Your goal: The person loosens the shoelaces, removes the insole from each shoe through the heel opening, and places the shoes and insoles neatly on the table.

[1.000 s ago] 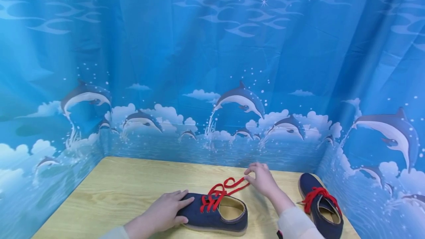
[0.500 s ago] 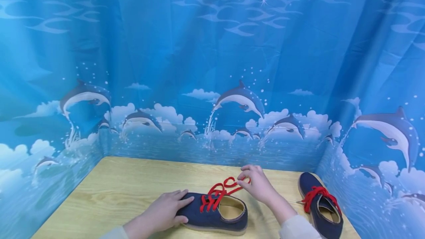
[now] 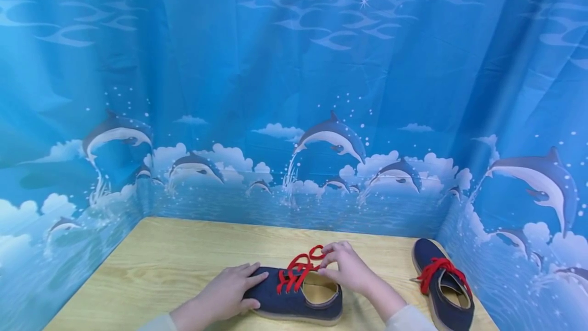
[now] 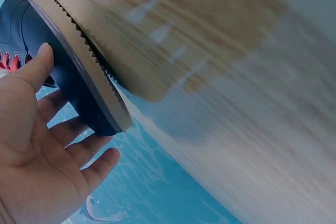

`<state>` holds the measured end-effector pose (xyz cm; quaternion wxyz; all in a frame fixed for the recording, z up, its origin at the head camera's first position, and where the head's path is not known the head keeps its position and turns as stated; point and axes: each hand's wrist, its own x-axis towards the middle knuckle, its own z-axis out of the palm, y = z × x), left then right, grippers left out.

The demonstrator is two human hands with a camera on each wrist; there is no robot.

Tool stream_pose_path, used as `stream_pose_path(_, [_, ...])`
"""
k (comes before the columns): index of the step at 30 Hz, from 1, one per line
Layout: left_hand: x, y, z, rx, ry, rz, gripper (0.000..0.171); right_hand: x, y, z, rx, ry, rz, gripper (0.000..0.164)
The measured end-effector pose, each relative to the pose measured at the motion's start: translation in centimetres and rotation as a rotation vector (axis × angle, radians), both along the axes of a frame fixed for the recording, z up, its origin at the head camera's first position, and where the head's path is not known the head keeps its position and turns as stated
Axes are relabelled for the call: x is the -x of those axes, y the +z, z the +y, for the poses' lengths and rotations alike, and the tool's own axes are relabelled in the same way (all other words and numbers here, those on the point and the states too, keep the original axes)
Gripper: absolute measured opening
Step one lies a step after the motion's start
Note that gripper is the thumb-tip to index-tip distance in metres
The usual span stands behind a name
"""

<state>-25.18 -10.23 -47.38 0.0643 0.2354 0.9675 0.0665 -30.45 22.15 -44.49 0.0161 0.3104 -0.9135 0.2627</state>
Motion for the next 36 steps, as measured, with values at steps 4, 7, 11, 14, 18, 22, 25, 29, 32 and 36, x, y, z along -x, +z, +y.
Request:
stream_pose_path(4, [0.0, 0.0, 0.0, 0.003, 0.007, -0.008, 0.066, -0.3, -0.1, -0.2, -0.009, 0.016, -0.006, 0.009])
stream_pose_path(7, [0.0, 0.0, -0.1, -0.003, 0.007, -0.014, 0.066, -0.3, -0.3, -0.2, -0.009, 0.019, 0.005, 0.008])
stream_pose_path(11, [0.2, 0.0, -0.3, -0.015, -0.012, -0.010, 0.066, -0.4, -0.6, -0.3, -0.008, 0.019, 0.004, 0.008])
stream_pose_path(14, [0.4, 0.0, -0.5, -0.017, -0.040, -0.001, 0.066, -0.5, -0.7, -0.3, -0.013, 0.027, 0.015, 0.010])
stream_pose_path(18, [1.0, -0.1, -0.7, -0.007, -0.089, 0.018, 0.066, -0.8, -0.7, -0.3, -0.001, 0.030, 0.029, 0.012])
stream_pose_path(22, [1.7, -0.4, -0.9, -0.010, -0.127, 0.031, 0.066, -1.3, -0.7, -0.1, 0.012, 0.001, 0.017, 0.013])
stream_pose_path(25, [2.2, -0.6, -1.0, -0.010, -0.150, 0.045, 0.067, -1.5, -0.7, -0.1, 0.008, -0.011, 0.001, 0.013])
stream_pose_path(29, [2.8, -0.5, -1.1, 0.004, -0.182, 0.078, 0.067, -1.9, -0.7, -0.1, -0.002, -0.009, 0.007, 0.015])
stream_pose_path(32, [3.3, -0.4, -1.2, 0.016, -0.200, 0.091, 0.066, -2.2, -0.6, -0.3, -0.010, -0.012, 0.024, 0.017])
stream_pose_path(36, [4.0, -0.4, -1.2, 0.027, -0.212, 0.086, 0.066, -2.8, -0.5, -0.5, -0.014, -0.013, 0.038, 0.019])
